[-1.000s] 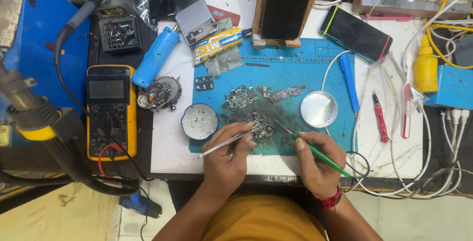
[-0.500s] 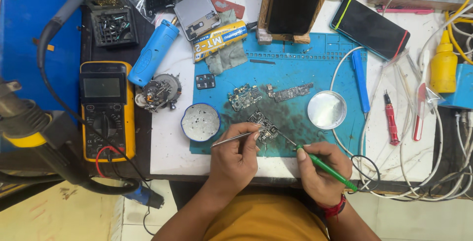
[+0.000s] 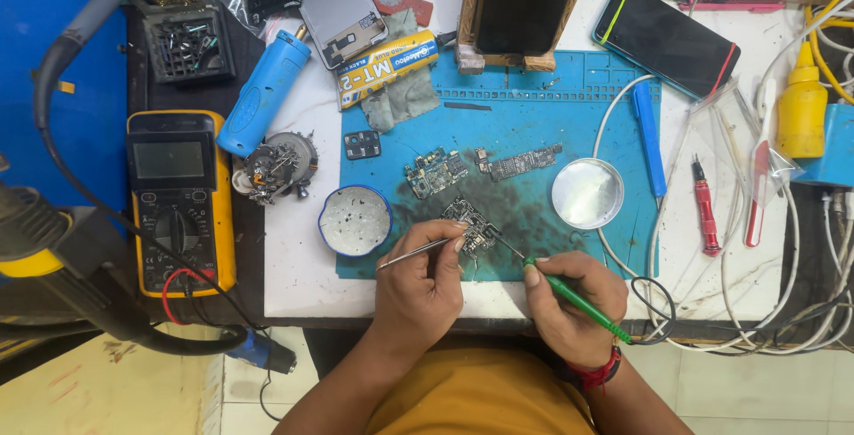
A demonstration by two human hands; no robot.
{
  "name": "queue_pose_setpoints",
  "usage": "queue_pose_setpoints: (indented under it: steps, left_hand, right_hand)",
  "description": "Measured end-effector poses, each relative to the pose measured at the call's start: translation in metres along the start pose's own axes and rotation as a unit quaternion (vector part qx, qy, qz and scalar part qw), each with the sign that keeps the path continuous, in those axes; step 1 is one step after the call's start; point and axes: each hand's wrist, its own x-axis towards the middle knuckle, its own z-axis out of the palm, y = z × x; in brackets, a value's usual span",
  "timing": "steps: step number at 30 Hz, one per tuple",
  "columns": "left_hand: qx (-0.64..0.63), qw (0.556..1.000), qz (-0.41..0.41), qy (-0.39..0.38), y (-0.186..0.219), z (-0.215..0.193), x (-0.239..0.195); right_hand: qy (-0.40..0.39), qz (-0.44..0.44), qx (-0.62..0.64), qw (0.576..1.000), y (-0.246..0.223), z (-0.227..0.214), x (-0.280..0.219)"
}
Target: The person uses a soldering iron and tweezers to work on a small circuit board placed on a blue mat. They repeatedly apply the soldering iron to various points on the board while holding it steady with tweezers.
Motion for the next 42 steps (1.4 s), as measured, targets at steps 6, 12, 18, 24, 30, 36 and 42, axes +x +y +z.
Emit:
queue_pose_setpoints:
  steps: [6,12,18,24,30,36,42]
  left_hand:
    - [-0.006,1.000,0.013,0.006,0.0000,0.0002,-0.0002]
    - [0.010,1.000,0.008,0.007,-0.0009,0.0003,-0.0004]
    - [0.018,0.999,0.030,0.016,-0.0016,0.0007,-0.0006]
    - [0.020,1.000,0.017,0.013,-0.0013,0.0008,-0.0007]
    - [0.013,1.000,0.021,0.014,-0.0020,0.0009,-0.0012]
    - [0.023,0.999,0.043,0.021,-0.0019,0.0012,-0.0013]
    - [0.022,0.999,0.019,0.015,-0.0013,0.0006,-0.0010]
  right_hand:
    - [0.001,-0.006,0.004,1.000,-0.0024,0.0008,0.0013]
    - [0.001,-0.012,0.001,1.000,-0.0028,0.0007,0.0014]
    - [0.000,-0.016,0.000,1.000,-0.0023,0.0007,0.0005]
    - [0.001,-0.024,-0.004,1.000,-0.0016,0.0003,0.0009]
    - [0.003,-0.025,-0.006,1.000,-0.0021,0.0010,0.0002]
    - [0.012,-0.013,-0.015,1.000,-0.0019,0.0018,-0.0003]
    - [0.006,-0.016,-0.016,1.000,-0.0025,0.0015,0.0003]
